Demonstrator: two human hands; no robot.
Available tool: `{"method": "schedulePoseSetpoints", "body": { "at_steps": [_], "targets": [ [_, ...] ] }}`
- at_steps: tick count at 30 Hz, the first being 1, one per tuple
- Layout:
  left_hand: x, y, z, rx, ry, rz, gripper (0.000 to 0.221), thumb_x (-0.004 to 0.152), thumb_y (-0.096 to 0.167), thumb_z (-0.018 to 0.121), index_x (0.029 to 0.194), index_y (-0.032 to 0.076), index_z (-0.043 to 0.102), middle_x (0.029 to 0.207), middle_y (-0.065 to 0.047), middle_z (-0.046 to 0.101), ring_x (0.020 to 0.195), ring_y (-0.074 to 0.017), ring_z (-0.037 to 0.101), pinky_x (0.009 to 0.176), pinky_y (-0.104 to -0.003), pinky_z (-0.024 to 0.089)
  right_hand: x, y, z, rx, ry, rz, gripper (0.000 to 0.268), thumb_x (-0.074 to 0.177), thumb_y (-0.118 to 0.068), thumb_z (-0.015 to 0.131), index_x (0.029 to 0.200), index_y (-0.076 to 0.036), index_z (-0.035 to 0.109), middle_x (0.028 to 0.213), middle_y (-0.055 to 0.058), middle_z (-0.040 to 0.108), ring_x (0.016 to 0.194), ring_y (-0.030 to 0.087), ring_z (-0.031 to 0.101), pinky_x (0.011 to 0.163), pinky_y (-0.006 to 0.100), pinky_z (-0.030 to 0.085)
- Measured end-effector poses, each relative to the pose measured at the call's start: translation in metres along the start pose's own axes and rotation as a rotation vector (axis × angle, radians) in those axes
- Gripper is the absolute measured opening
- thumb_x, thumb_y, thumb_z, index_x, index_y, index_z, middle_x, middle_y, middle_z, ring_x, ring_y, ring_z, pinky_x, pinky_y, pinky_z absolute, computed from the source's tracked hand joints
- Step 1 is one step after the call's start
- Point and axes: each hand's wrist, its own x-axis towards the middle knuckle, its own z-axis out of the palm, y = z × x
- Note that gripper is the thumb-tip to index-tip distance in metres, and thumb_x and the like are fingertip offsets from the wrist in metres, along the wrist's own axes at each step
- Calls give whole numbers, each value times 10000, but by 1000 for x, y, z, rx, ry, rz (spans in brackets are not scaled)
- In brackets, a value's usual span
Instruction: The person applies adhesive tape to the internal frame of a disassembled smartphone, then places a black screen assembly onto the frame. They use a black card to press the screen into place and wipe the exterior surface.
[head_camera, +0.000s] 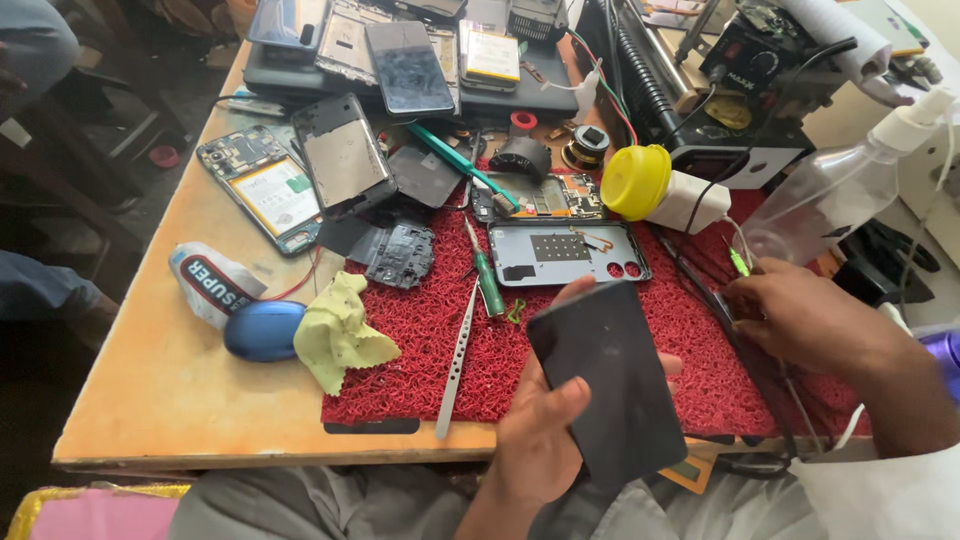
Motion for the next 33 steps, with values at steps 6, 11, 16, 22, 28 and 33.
{"method": "schedulePoseSetpoints", "body": {
  "at_steps": [6, 11, 16, 22, 28, 33],
  "targets": [
    [-4, 12, 38, 363, -186, -37, 1062, 877, 577, 772, 1696, 78, 314, 1371, -122, 560, 1229, -235, 610, 1106, -367, 510, 5, 11, 13, 33, 11, -10, 329, 849, -196, 762, 1160, -91, 744, 1133, 134, 685, 1063, 312, 693, 945, 393, 566],
    [19, 51, 64, 1163, -477, 155, 1071, 832, 761, 568, 1642, 112, 308, 1484, -84, 541, 1289, -142, 591, 1146, -258, 493, -4, 10, 26, 78, 442, -349, 319, 694, -236, 754, 955, -55, 731, 1025, 172, 676, 971, 406, 672, 815, 471, 544],
    [36, 54, 63, 1280, -436, 65, 1126, 875, 918, 455, 1562, 27, 412, 1391, -139, 635, 1250, -201, 625, 1114, -340, 525, -18, -24, 15, 134, 375, 112, 239, 840, -301, 746, 1003, -127, 765, 1029, 172, 675, 968, 413, 683, 815, 509, 535],
    [17, 27, 65, 739, -189, -108, 1210, 855, 887, 457, 1606, -56, 350, 1393, -163, 579, 1296, -223, 593, 1068, -368, 489, -81, -67, -23, 641, 889, -71, 129, 947, -96, 705, 1049, -19, 727, 1004, 125, 738, 839, 236, 751, 740, 336, 571],
    [-15, -4, 52, 260, -96, -183, 1198, 865, 817, 544, 1649, -49, 276, 1391, -193, 581, 1330, -252, 576, 1181, -427, 464, -169, -100, -24, 845, 1068, -435, 229, 938, 90, 669, 1112, -34, 587, 1087, 159, 687, 1015, 243, 749, 876, 314, 640],
    [-24, -6, 57, 160, -91, -178, 1201, 857, 802, 577, 1649, -50, 278, 1394, -173, 593, 1344, -244, 565, 1200, -427, 443, -187, -136, -39, 732, 1088, -374, 248, 897, 68, 698, 1080, -55, 583, 1079, 139, 614, 1008, 255, 764, 833, 315, 639]
  ]
}}
